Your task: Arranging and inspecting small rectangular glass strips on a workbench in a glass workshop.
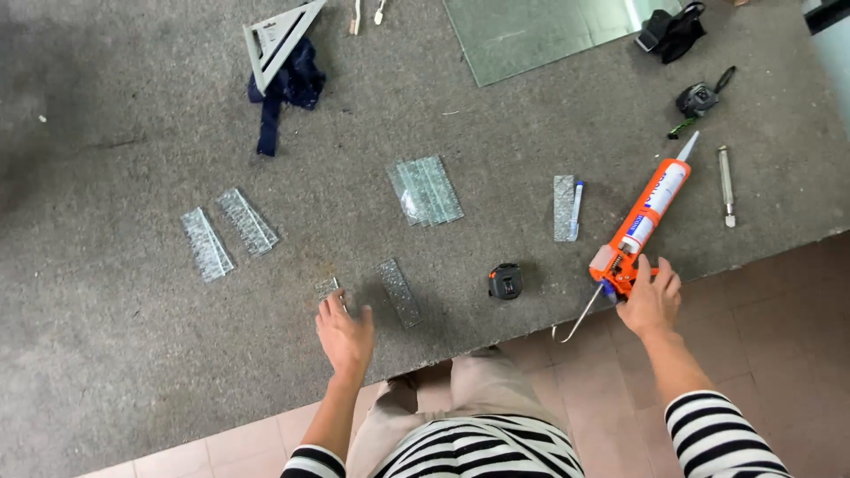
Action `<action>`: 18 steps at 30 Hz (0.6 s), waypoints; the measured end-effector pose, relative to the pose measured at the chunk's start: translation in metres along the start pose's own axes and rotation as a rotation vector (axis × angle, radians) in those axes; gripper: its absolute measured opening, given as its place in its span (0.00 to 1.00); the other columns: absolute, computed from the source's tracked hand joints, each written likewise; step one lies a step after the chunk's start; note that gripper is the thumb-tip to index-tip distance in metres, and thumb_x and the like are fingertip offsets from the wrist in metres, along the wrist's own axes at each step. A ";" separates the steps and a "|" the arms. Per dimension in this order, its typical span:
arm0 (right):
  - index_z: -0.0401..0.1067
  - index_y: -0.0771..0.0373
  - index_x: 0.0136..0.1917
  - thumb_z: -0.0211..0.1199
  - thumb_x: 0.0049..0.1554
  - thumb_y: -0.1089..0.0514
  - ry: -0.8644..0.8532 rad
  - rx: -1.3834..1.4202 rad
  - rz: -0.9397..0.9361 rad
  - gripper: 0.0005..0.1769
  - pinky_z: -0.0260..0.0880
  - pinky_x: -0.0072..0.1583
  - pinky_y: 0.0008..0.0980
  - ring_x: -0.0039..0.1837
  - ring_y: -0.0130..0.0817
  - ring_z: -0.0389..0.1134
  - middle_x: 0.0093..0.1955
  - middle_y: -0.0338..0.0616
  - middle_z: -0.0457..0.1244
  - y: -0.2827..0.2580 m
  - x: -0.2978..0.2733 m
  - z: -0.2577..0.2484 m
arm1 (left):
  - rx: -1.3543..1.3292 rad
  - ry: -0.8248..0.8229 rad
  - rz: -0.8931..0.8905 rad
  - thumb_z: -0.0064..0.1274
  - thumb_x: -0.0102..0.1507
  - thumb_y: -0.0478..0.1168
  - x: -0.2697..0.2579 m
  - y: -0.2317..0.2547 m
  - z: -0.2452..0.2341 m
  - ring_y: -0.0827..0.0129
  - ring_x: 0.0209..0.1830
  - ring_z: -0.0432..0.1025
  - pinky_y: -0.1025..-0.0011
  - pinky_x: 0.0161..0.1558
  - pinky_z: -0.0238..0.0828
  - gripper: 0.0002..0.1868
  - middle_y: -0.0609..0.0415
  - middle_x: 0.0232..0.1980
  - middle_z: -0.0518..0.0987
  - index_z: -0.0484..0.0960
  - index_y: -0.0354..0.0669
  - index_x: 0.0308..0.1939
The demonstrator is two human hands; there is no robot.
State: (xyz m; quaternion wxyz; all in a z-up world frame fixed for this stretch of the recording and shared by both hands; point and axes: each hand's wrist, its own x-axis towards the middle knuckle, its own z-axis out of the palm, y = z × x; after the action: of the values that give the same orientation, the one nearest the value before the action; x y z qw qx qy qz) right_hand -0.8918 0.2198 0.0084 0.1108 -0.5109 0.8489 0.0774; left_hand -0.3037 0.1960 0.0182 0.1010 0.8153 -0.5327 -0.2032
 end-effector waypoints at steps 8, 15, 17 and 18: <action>0.67 0.59 0.72 0.82 0.39 0.50 0.112 -0.233 -0.142 0.50 0.48 0.85 0.60 0.85 0.55 0.52 0.83 0.52 0.56 0.046 0.043 0.064 | 0.130 -0.213 -0.072 0.68 0.66 0.55 0.015 0.090 0.030 0.46 0.66 0.74 0.51 0.62 0.81 0.50 0.41 0.70 0.69 0.55 0.45 0.83; 0.76 0.45 0.68 0.75 0.47 0.36 0.220 -0.429 -0.251 0.37 0.49 0.96 0.51 0.76 0.44 0.70 0.65 0.38 0.70 0.084 0.024 0.027 | -0.049 -0.233 -0.136 0.64 0.67 0.39 0.016 0.101 0.021 0.43 0.58 0.72 0.53 0.51 0.84 0.50 0.43 0.70 0.63 0.48 0.48 0.86; 0.75 0.53 0.62 0.74 0.49 0.41 0.283 -0.273 -0.354 0.31 0.58 0.83 0.49 0.69 0.48 0.69 0.59 0.44 0.68 0.095 0.013 0.003 | -0.059 -0.211 -0.140 0.63 0.67 0.38 0.017 0.094 0.014 0.43 0.57 0.73 0.52 0.50 0.83 0.48 0.43 0.69 0.64 0.50 0.48 0.85; 0.73 0.61 0.57 0.73 0.51 0.46 0.341 -0.122 -0.447 0.25 0.68 0.70 0.47 0.62 0.53 0.68 0.53 0.50 0.66 0.103 0.005 -0.011 | -0.072 -0.199 -0.140 0.63 0.66 0.38 0.016 0.090 0.012 0.43 0.56 0.73 0.51 0.49 0.83 0.47 0.44 0.67 0.66 0.52 0.48 0.84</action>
State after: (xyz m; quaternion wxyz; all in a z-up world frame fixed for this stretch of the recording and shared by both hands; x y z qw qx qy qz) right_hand -0.9867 0.2606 0.0191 -0.0502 -0.6969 0.7152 0.0150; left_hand -0.3776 0.1449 0.0383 0.0623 0.8221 -0.4743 -0.3087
